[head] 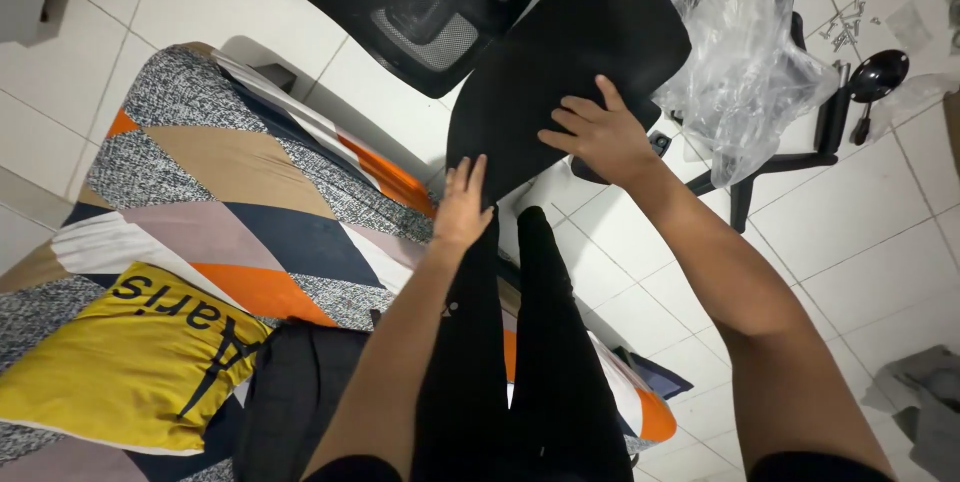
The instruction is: The person unpacks and assembles a black office chair on a tiled floor. They remove plastic wrapping from the mesh backrest and seat, attach the armrests to the seat, and then connect the backrest to the seat. The person handles screws and chair components throughout the process.
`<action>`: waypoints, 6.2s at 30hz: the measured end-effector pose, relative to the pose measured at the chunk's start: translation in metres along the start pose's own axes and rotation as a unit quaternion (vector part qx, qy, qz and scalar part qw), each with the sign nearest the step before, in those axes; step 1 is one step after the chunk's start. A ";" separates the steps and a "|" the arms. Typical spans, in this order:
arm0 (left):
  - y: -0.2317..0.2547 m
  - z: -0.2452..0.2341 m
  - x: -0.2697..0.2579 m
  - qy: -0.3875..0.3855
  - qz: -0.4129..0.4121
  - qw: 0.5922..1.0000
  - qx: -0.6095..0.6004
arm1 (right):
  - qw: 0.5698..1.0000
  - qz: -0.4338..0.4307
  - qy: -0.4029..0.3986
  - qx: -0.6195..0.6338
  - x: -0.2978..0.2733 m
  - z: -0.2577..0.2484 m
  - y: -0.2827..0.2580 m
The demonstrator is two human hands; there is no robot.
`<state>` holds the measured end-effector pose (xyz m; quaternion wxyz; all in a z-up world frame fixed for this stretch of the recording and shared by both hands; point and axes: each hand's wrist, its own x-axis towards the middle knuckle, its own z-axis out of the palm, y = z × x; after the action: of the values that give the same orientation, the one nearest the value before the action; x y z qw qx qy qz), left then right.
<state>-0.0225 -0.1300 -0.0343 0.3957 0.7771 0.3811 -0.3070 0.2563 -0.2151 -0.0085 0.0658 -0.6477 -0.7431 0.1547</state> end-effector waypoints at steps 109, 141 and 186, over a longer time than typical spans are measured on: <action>0.141 0.177 -0.057 0.330 0.044 0.939 -0.086 | 0.402 0.458 -0.005 0.793 -0.211 0.104 -0.031; -0.031 0.301 0.094 0.253 0.019 0.955 0.153 | 0.225 0.562 0.083 0.792 -0.165 0.339 -0.015; 0.240 0.522 0.088 0.106 -0.096 0.931 -0.335 | 0.438 0.564 -0.069 0.697 -0.489 0.261 0.057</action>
<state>0.1319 -0.6373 -0.2713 0.5591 0.5868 0.5745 -0.1142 0.3063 -0.7267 -0.2228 0.3415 -0.6461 0.1425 0.6675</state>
